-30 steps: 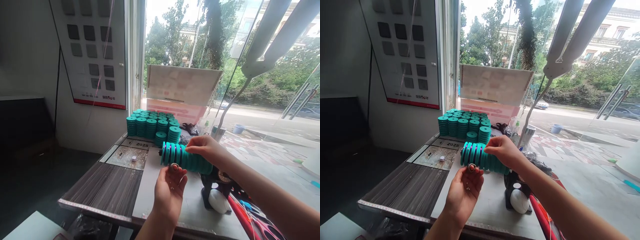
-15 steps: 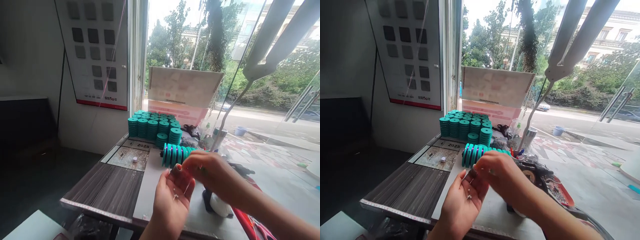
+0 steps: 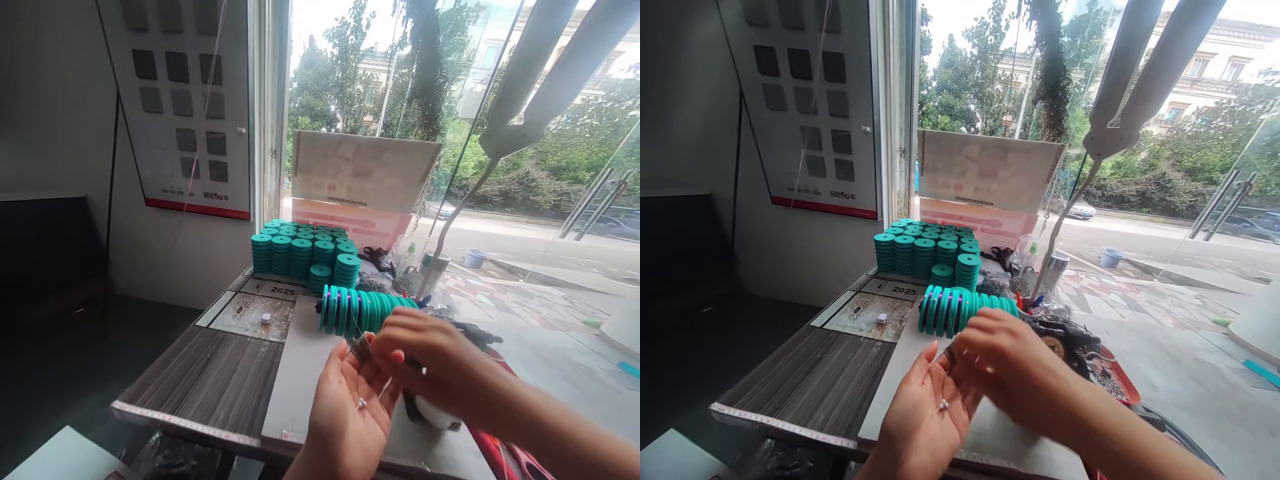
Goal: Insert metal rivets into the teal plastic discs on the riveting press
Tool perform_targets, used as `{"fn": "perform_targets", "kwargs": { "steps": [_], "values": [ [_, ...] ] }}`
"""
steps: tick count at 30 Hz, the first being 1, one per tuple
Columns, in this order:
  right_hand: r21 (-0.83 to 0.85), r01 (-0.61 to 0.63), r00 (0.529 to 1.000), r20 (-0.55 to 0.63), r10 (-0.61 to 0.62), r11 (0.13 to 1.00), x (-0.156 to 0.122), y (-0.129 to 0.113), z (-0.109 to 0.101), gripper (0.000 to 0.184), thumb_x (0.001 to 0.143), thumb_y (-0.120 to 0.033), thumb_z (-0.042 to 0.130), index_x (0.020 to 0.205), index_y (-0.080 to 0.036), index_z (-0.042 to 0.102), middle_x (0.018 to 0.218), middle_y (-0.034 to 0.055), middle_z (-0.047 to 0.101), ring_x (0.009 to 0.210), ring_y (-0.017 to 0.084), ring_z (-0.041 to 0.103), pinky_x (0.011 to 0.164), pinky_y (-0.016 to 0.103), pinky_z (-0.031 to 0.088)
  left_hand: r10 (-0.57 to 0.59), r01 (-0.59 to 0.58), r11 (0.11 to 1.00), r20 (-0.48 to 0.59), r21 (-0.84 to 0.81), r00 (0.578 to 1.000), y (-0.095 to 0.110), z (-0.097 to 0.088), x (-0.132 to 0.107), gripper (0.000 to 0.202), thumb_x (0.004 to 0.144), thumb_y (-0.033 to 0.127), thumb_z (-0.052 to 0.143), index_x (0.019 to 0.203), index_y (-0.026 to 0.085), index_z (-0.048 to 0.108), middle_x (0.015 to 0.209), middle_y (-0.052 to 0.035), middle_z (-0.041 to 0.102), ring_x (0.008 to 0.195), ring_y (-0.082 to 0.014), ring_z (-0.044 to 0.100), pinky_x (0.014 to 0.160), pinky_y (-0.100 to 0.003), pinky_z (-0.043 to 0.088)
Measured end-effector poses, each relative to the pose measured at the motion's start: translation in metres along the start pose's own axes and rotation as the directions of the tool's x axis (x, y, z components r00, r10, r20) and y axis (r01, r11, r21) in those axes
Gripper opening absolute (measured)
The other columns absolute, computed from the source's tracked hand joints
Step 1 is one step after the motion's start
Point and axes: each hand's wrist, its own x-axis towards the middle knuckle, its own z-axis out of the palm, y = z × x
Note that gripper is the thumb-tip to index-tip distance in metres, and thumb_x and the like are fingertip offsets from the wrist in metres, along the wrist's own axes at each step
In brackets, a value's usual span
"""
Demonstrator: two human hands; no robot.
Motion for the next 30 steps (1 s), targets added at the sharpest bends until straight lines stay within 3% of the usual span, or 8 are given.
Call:
{"fn": "perform_targets", "kwargs": {
  "steps": [3, 5, 8, 14, 23, 30],
  "values": [
    [0.106, -0.366, 0.931, 0.032, 0.364, 0.925, 0.017, 0.025, -0.02, 0.02, 0.083, -0.026, 0.04, 0.065, -0.019, 0.043, 0.061, -0.0027, 0.044, 0.058, 0.011, 0.04, 0.054, 0.023, 0.032, 0.072, -0.068, 0.996, -0.093, 0.052, 0.993, -0.001, 0.001, 0.005, 0.02, 0.085, 0.023, 0.043, 0.085, 0.008, 0.057, 0.084, -0.013, 0.064, 0.081, -0.0226, 0.064, 0.075, -0.032, 0.049],
    [0.119, -0.455, 0.887, 0.143, 0.439, 0.882, 0.027, 0.038, -0.025, 0.022, 0.082, -0.028, 0.038, 0.062, -0.019, 0.038, 0.06, -0.003, 0.041, 0.057, 0.011, 0.038, 0.052, 0.023, 0.031, 0.109, -0.101, 0.993, -0.132, 0.061, 0.985, 0.0, 0.001, 0.008, 0.018, 0.083, 0.019, 0.044, 0.082, 0.008, 0.058, 0.082, -0.0124, 0.065, 0.081, -0.0224, 0.064, 0.075, -0.031, 0.049],
    [0.045, -0.464, 0.863, 0.247, 0.441, 0.885, 0.035, 0.044, -0.024, 0.023, 0.08, -0.028, 0.036, 0.059, -0.019, 0.033, 0.06, -0.0028, 0.038, 0.057, 0.011, 0.035, 0.052, 0.023, 0.03, 0.126, -0.117, 0.991, -0.149, 0.068, 0.981, 0.0, 0.001, 0.011, 0.018, 0.083, 0.018, 0.045, 0.078, 0.008, 0.059, 0.08, -0.012, 0.065, 0.081, -0.0219, 0.064, 0.075, -0.031, 0.049],
    [-0.164, -0.464, 0.836, 0.244, 0.491, 0.871, 0.036, 0.036, -0.02, 0.024, 0.082, -0.026, 0.036, 0.059, -0.019, 0.031, 0.061, -0.0017, 0.039, 0.058, 0.011, 0.036, 0.053, 0.024, 0.027, 0.107, -0.101, 0.993, -0.134, 0.053, 0.985, 0.0, 0.0, 0.013, 0.019, 0.083, 0.017, 0.044, 0.076, 0.008, 0.06, 0.079, -0.0118, 0.066, 0.081, -0.0215, 0.064, 0.075, -0.031, 0.049],
    [-0.163, -0.46, 0.834, 0.258, 0.487, 0.873, 0.037, 0.038, -0.02, 0.025, 0.081, -0.024, 0.038, 0.059, -0.018, 0.031, 0.06, -0.002, 0.039, 0.057, 0.011, 0.036, 0.051, 0.023, 0.027, 0.111, -0.104, 0.993, -0.129, 0.059, 0.985, 0.0, 0.0, 0.013, 0.021, 0.083, 0.017, 0.044, 0.073, 0.008, 0.061, 0.078, -0.0123, 0.066, 0.079, -0.021, 0.064, 0.075, -0.031, 0.049],
    [-0.304, -0.426, 0.834, 0.233, 0.5, 0.852, 0.043, 0.034, -0.021, 0.027, 0.084, -0.021, 0.04, 0.058, -0.019, 0.031, 0.06, -0.0011, 0.042, 0.057, 0.011, 0.039, 0.052, 0.023, 0.027, 0.106, -0.099, 0.993, -0.13, 0.058, 0.986, 0.0, 0.0, 0.014, 0.02, 0.082, 0.017, 0.045, 0.073, 0.008, 0.06, 0.077, -0.0116, 0.066, 0.081, -0.0215, 0.064, 0.076, -0.032, 0.049]
  ]
}}
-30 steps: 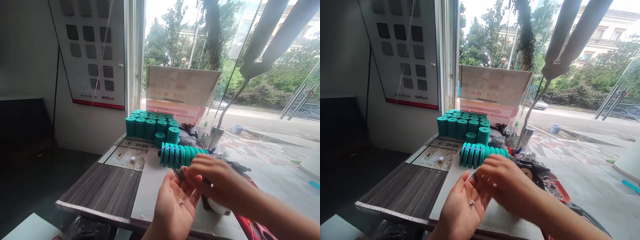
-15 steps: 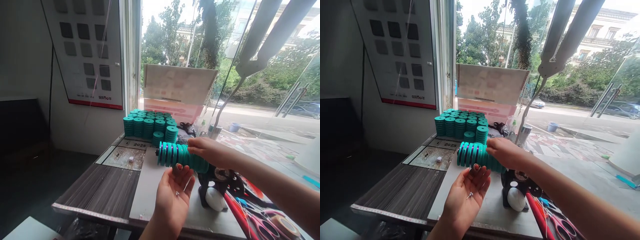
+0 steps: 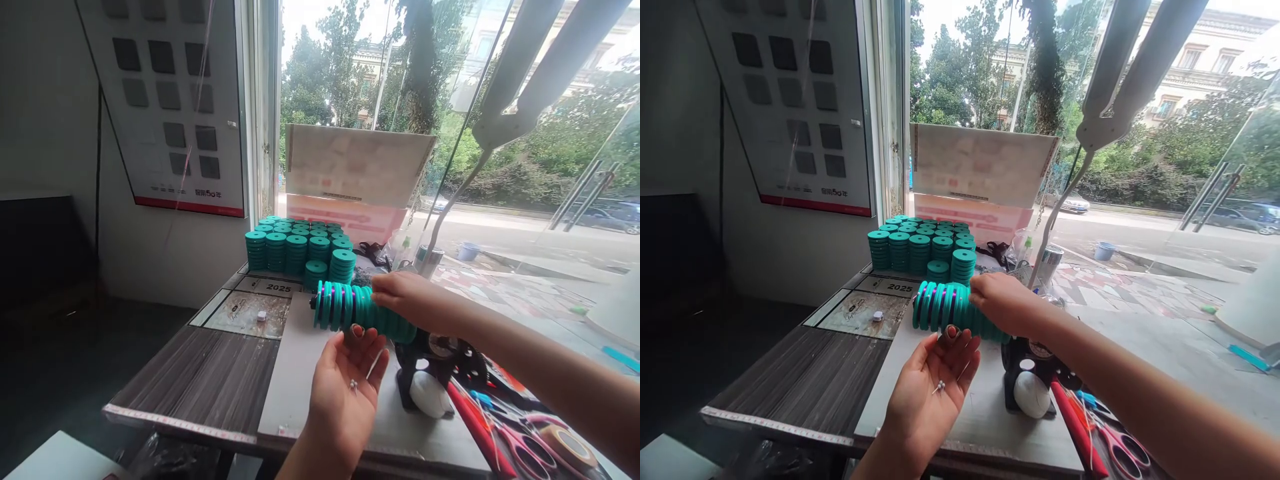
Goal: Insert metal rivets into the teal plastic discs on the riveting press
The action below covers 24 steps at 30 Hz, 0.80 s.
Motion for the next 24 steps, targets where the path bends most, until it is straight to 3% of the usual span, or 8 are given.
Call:
{"fn": "perform_targets", "kwargs": {
  "steps": [3, 5, 8, 10, 12, 18, 21, 24],
  "values": [
    [-0.022, -0.02, 0.999, -0.042, 0.019, 1.0, -0.005, -0.004, -0.001, 0.025, 0.084, -0.022, 0.043, 0.06, -0.019, 0.036, 0.061, -0.0004, 0.045, 0.058, 0.013, 0.042, 0.052, 0.024, 0.029, -0.014, 0.014, 1.0, 0.004, -0.008, 1.0, 0.0, 0.001, -0.002, 0.019, 0.083, 0.018, 0.044, 0.076, 0.009, 0.059, 0.078, -0.0112, 0.065, 0.081, -0.0217, 0.064, 0.076, -0.032, 0.048],
    [0.028, -0.006, 0.985, -0.174, 0.01, 1.0, -0.016, -0.012, 0.002, 0.019, 0.084, -0.024, 0.045, 0.066, -0.019, 0.042, 0.064, 0.0004, 0.05, 0.06, 0.013, 0.045, 0.054, 0.024, 0.032, -0.037, 0.037, 0.999, 0.007, -0.017, 0.999, 0.0, 0.001, -0.005, 0.02, 0.084, 0.021, 0.043, 0.08, 0.009, 0.059, 0.081, -0.0114, 0.065, 0.081, -0.0225, 0.064, 0.075, -0.033, 0.048],
    [0.125, 0.298, 0.919, -0.305, -0.249, 0.946, -0.041, -0.028, 0.013, 0.018, 0.084, -0.017, 0.043, 0.068, -0.019, 0.05, 0.066, 0.0002, 0.056, 0.059, 0.012, 0.05, 0.056, 0.023, 0.038, -0.061, 0.062, 0.997, 0.021, -0.047, 0.998, 0.0, 0.001, -0.009, 0.025, 0.086, 0.026, 0.039, 0.084, 0.009, 0.057, 0.077, -0.0104, 0.064, 0.073, -0.0197, 0.063, 0.071, -0.03, 0.048],
    [0.111, 0.518, 0.835, -0.28, -0.474, 0.848, -0.054, -0.037, 0.023, 0.026, 0.082, -0.009, 0.039, 0.062, -0.019, 0.051, 0.064, 0.0001, 0.059, 0.059, 0.012, 0.052, 0.059, 0.023, 0.041, -0.097, 0.1, 0.993, 0.056, -0.063, 0.994, 0.0, 0.001, -0.012, 0.029, 0.088, 0.029, 0.037, 0.087, 0.007, 0.056, 0.077, -0.0107, 0.063, 0.069, -0.0168, 0.063, 0.067, -0.026, 0.047],
    [0.075, 0.599, 0.789, -0.224, -0.572, 0.798, -0.063, -0.041, 0.032, 0.026, 0.079, -0.005, 0.04, 0.062, -0.02, 0.054, 0.068, 0.0003, 0.062, 0.064, 0.013, 0.054, 0.068, 0.026, 0.044, -0.158, 0.165, 0.985, 0.11, -0.057, 0.981, 0.001, 0.001, -0.013, 0.034, 0.089, 0.033, 0.034, 0.09, 0.007, 0.056, 0.083, -0.0126, 0.063, 0.067, -0.0155, 0.062, 0.061, -0.022, 0.046],
    [-0.121, 0.575, 0.807, -0.081, -0.585, 0.809, -0.07, -0.037, 0.044, 0.019, 0.073, -0.004, 0.044, 0.072, -0.02, 0.055, 0.077, 0.002, 0.062, 0.067, 0.017, 0.052, 0.067, 0.031, 0.045, -0.221, 0.233, 0.97, 0.147, -0.068, 0.964, 0.0, 0.002, -0.013, 0.039, 0.089, 0.035, 0.032, 0.079, 0.007, 0.058, 0.082, -0.0135, 0.063, 0.07, -0.0174, 0.062, 0.063, -0.023, 0.046],
    [-0.058, 0.576, 0.804, -0.14, -0.578, 0.816, -0.07, -0.034, 0.046, 0.023, 0.073, -0.001, 0.042, 0.069, -0.02, 0.052, 0.076, 0.0016, 0.06, 0.07, 0.016, 0.051, 0.072, 0.029, 0.043, -0.212, 0.227, 0.97, 0.166, -0.082, 0.963, -0.002, 0.003, -0.011, 0.04, 0.089, 0.033, 0.031, 0.079, 0.006, 0.058, 0.08, -0.0142, 0.063, 0.069, -0.0169, 0.062, 0.062, -0.023, 0.047],
    [0.045, 0.549, 0.811, -0.268, -0.52, 0.834, -0.065, -0.022, 0.039, 0.022, 0.081, -0.006, 0.038, 0.068, -0.02, 0.049, 0.07, 0.0016, 0.057, 0.065, 0.014, 0.049, 0.066, 0.027, 0.041, -0.142, 0.15, 0.984, 0.082, -0.095, 0.986, -0.004, 0.006, -0.007, 0.033, 0.089, 0.029, 0.034, 0.081, 0.007, 0.057, 0.078, -0.0118, 0.062, 0.068, -0.0166, 0.062, 0.064, -0.024, 0.047]
  ]
}}
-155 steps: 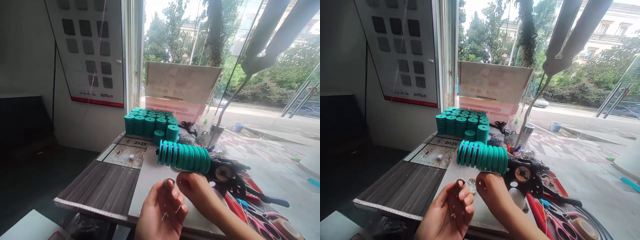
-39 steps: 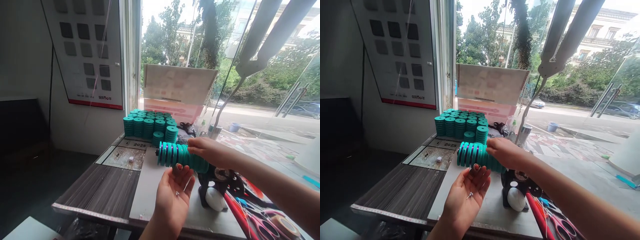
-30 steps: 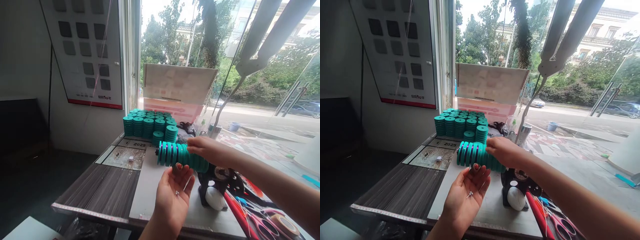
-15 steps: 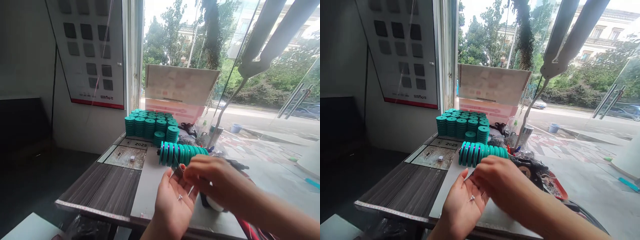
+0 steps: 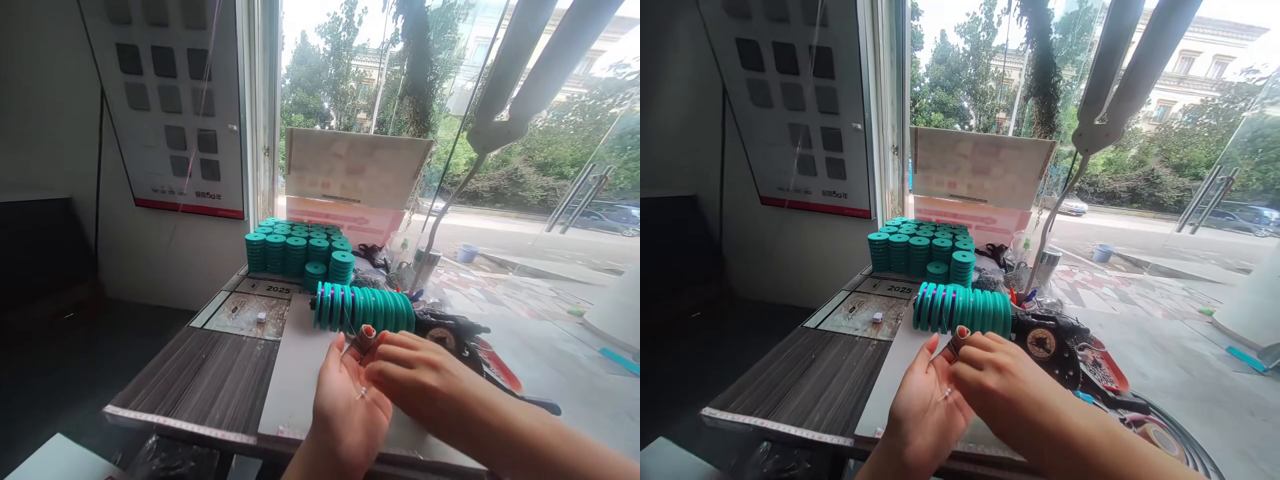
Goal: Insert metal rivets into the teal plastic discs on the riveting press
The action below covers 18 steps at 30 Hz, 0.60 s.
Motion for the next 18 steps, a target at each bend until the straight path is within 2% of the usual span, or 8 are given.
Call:
{"fn": "perform_targets", "kwargs": {
  "steps": [2, 4, 6, 8, 10, 15, 18],
  "values": [
    [0.058, -0.169, 0.984, -0.038, 0.172, 0.984, 0.003, 0.016, -0.012, 0.023, 0.088, -0.017, 0.034, 0.07, -0.019, 0.048, 0.065, 0.0006, 0.053, 0.059, 0.013, 0.045, 0.057, 0.026, 0.039, 0.056, -0.055, 0.998, -0.07, 0.024, 0.996, -0.001, 0.0, 0.003, 0.028, 0.087, 0.027, 0.038, 0.081, 0.007, 0.057, 0.078, -0.0115, 0.062, 0.072, -0.0193, 0.062, 0.069, -0.029, 0.048],
    [0.111, -0.384, 0.923, 0.03, 0.383, 0.917, 0.008, 0.036, -0.025, 0.023, 0.089, -0.029, 0.034, 0.072, -0.019, 0.047, 0.065, -0.0005, 0.051, 0.058, 0.012, 0.044, 0.054, 0.024, 0.037, 0.068, -0.064, 0.997, -0.085, 0.052, 0.994, -0.001, 0.0, 0.006, 0.025, 0.085, 0.026, 0.041, 0.08, 0.007, 0.057, 0.082, -0.013, 0.063, 0.079, -0.0227, 0.063, 0.073, -0.032, 0.049],
    [0.12, -0.504, 0.862, 0.129, 0.49, 0.855, 0.014, 0.054, -0.034, 0.024, 0.087, -0.034, 0.034, 0.069, -0.019, 0.043, 0.065, -0.0009, 0.047, 0.06, 0.012, 0.042, 0.055, 0.025, 0.035, 0.062, -0.058, 0.996, -0.072, 0.063, 0.995, 0.0, -0.002, 0.007, 0.024, 0.084, 0.025, 0.043, 0.08, 0.007, 0.058, 0.085, -0.014, 0.063, 0.083, -0.0243, 0.062, 0.075, -0.033, 0.049],
    [0.108, -0.547, 0.829, 0.213, 0.518, 0.83, 0.02, 0.067, -0.036, 0.025, 0.084, -0.034, 0.033, 0.065, -0.019, 0.039, 0.064, -0.001, 0.043, 0.06, 0.013, 0.038, 0.056, 0.026, 0.034, 0.066, -0.061, 0.996, -0.074, 0.063, 0.995, 0.0, -0.003, 0.008, 0.023, 0.084, 0.024, 0.044, 0.081, 0.006, 0.059, 0.086, -0.0145, 0.063, 0.085, -0.025, 0.062, 0.076, -0.034, 0.05],
    [0.108, -0.558, 0.816, 0.256, 0.519, 0.823, 0.025, 0.073, -0.035, 0.026, 0.083, -0.034, 0.031, 0.062, -0.019, 0.037, 0.063, -0.001, 0.04, 0.06, 0.013, 0.037, 0.056, 0.027, 0.033, 0.064, -0.059, 0.996, -0.084, 0.064, 0.994, 0.001, -0.003, 0.008, 0.024, 0.084, 0.024, 0.044, 0.08, 0.006, 0.059, 0.086, -0.015, 0.063, 0.085, -0.0253, 0.062, 0.075, -0.034, 0.05],
    [0.069, -0.544, 0.812, 0.293, 0.505, 0.836, 0.032, 0.068, -0.032, 0.028, 0.083, -0.033, 0.031, 0.061, -0.018, 0.039, 0.064, 0.0005, 0.044, 0.062, 0.014, 0.04, 0.058, 0.028, 0.033, 0.074, -0.068, 0.995, -0.094, 0.068, 0.993, 0.001, -0.004, 0.008, 0.024, 0.083, 0.023, 0.045, 0.078, 0.005, 0.06, 0.086, -0.0155, 0.064, 0.085, -0.0257, 0.063, 0.074, -0.034, 0.051],
    [0.013, -0.533, 0.815, 0.277, 0.509, 0.846, 0.031, 0.065, -0.032, 0.028, 0.084, -0.03, 0.031, 0.06, -0.019, 0.038, 0.063, 0.0005, 0.044, 0.062, 0.014, 0.041, 0.058, 0.028, 0.032, 0.072, -0.066, 0.996, -0.09, 0.067, 0.993, 0.001, -0.004, 0.008, 0.023, 0.083, 0.023, 0.045, 0.078, 0.005, 0.06, 0.085, -0.0154, 0.064, 0.083, -0.0254, 0.063, 0.074, -0.033, 0.051]
  ]
}}
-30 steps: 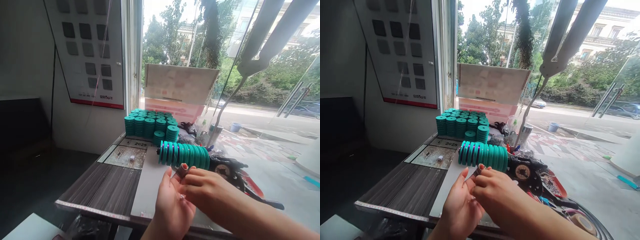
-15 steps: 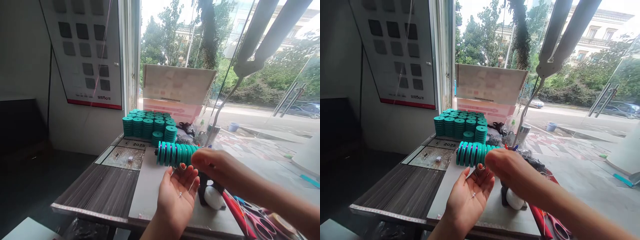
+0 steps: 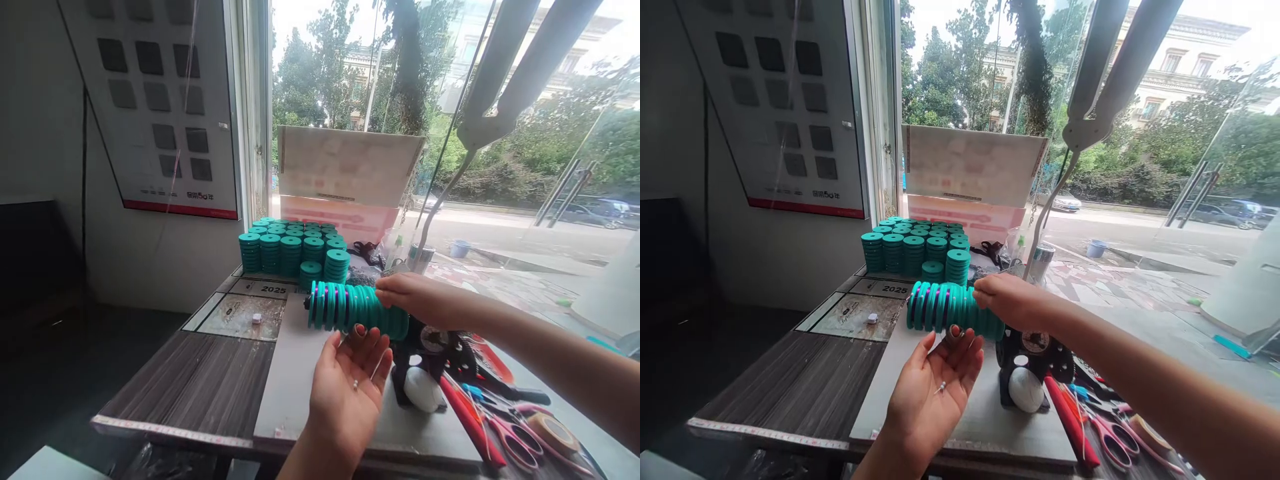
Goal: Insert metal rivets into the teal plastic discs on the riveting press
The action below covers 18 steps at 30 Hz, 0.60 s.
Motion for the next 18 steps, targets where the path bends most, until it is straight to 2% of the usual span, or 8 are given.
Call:
{"fn": "perform_targets", "kwargs": {
  "steps": [6, 13, 18],
  "values": [
    [-0.065, -0.015, 0.998, -0.066, 0.011, 0.998, -0.003, -0.001, 0.004, 0.029, 0.087, -0.033, 0.028, 0.062, -0.019, 0.032, 0.062, -0.0003, 0.041, 0.061, 0.014, 0.04, 0.056, 0.027, 0.03, -0.004, 0.004, 1.0, 0.012, -0.004, 1.0, 0.0, -0.001, 0.001, 0.022, 0.082, 0.022, 0.046, 0.077, 0.005, 0.06, 0.083, -0.0147, 0.064, 0.082, -0.025, 0.063, 0.075, -0.034, 0.05],
    [-0.169, -0.053, 0.997, -0.063, 0.042, 0.984, -0.005, -0.013, 0.004, 0.026, 0.089, -0.027, 0.029, 0.065, -0.019, 0.033, 0.065, 0.0007, 0.044, 0.064, 0.014, 0.043, 0.058, 0.025, 0.03, -0.012, 0.012, 1.0, 0.016, -0.005, 1.0, 0.001, 0.002, 0.001, 0.024, 0.083, 0.021, 0.044, 0.076, 0.006, 0.06, 0.081, -0.0139, 0.064, 0.081, -0.0245, 0.063, 0.073, -0.033, 0.05],
    [-0.223, -0.08, 0.994, -0.086, 0.062, 0.971, 0.001, -0.012, 0.006, 0.026, 0.089, -0.025, 0.032, 0.063, -0.019, 0.035, 0.063, 0.0005, 0.045, 0.061, 0.013, 0.043, 0.055, 0.025, 0.028, -0.007, 0.006, 1.0, 0.019, 0.008, 1.0, 0.001, 0.003, 0.0, 0.022, 0.083, 0.022, 0.044, 0.077, 0.007, 0.059, 0.083, -0.0135, 0.063, 0.082, -0.0244, 0.063, 0.073, -0.033, 0.05]
  ]
}}
